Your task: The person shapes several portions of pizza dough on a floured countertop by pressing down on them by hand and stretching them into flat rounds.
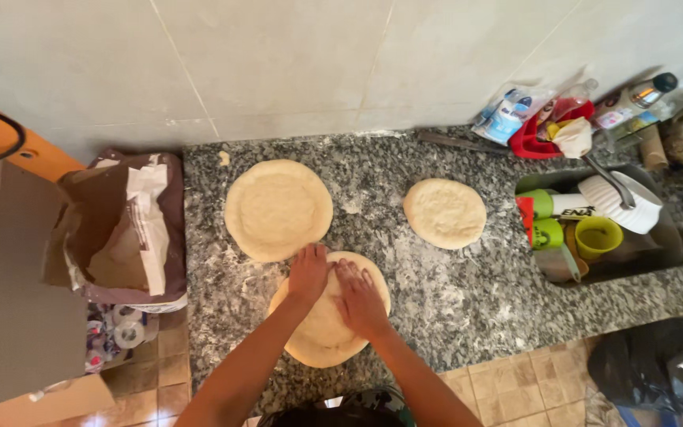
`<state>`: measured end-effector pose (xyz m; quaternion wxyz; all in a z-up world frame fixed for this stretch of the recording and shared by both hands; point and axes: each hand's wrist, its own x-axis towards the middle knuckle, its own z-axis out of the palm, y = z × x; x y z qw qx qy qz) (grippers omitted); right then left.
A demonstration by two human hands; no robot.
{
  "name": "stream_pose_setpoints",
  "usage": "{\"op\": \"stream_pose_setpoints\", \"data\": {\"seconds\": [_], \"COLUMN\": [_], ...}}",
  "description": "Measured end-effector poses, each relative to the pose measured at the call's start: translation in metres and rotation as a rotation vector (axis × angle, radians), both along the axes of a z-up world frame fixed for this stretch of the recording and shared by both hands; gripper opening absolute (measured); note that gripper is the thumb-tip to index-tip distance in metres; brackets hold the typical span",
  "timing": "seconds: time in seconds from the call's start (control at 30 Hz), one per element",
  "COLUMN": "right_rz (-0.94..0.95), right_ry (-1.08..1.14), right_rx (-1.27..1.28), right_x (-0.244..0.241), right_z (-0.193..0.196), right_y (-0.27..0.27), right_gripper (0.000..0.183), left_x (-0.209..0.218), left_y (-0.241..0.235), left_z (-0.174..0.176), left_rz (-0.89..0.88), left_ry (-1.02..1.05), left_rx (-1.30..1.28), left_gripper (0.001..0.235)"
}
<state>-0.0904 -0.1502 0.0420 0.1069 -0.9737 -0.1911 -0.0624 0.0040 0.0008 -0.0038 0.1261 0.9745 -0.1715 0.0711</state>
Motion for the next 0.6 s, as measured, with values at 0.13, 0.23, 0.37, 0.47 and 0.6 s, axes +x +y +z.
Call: {"op": "stream_pose_setpoints", "data": {"seconds": [0.13,0.23,0.37,0.47,0.6], "right_rz": [-0.063,-0.007,0.122,0.076,-0.006], "right_ry": [0.1,0.084,-0.016,0.004,0.046], "right_rx": [0.007,-0.007,0.013,0.037,0.034], "right_x": [0.002,0.009,0.014,0.029,0.018], "right_z": [-0.011,0.007,0.01,-0.014,-0.039], "right_y": [0.0,0.006,-0.003,-0.002,0.012], "right_gripper": [0.066,0.062,0.071,0.072,0.061], "left_x": [0.002,0.006,0.0,0.005,-0.022], "left_y": [0.0,0.0,0.0,0.012,0.053], "left_z": [-0.012,-0.02,-0.001,0.006,0.041], "left_rz": [0.027,0.038,0.049,0.052,0.206], "left_ry": [0.065,0.057,0.026,0.106,0.342], "left_rx": [0.024,0.006,-0.019,-0.07,0.119], "left_gripper": [0.054,0.048,0.039,0.039,0.051]}}
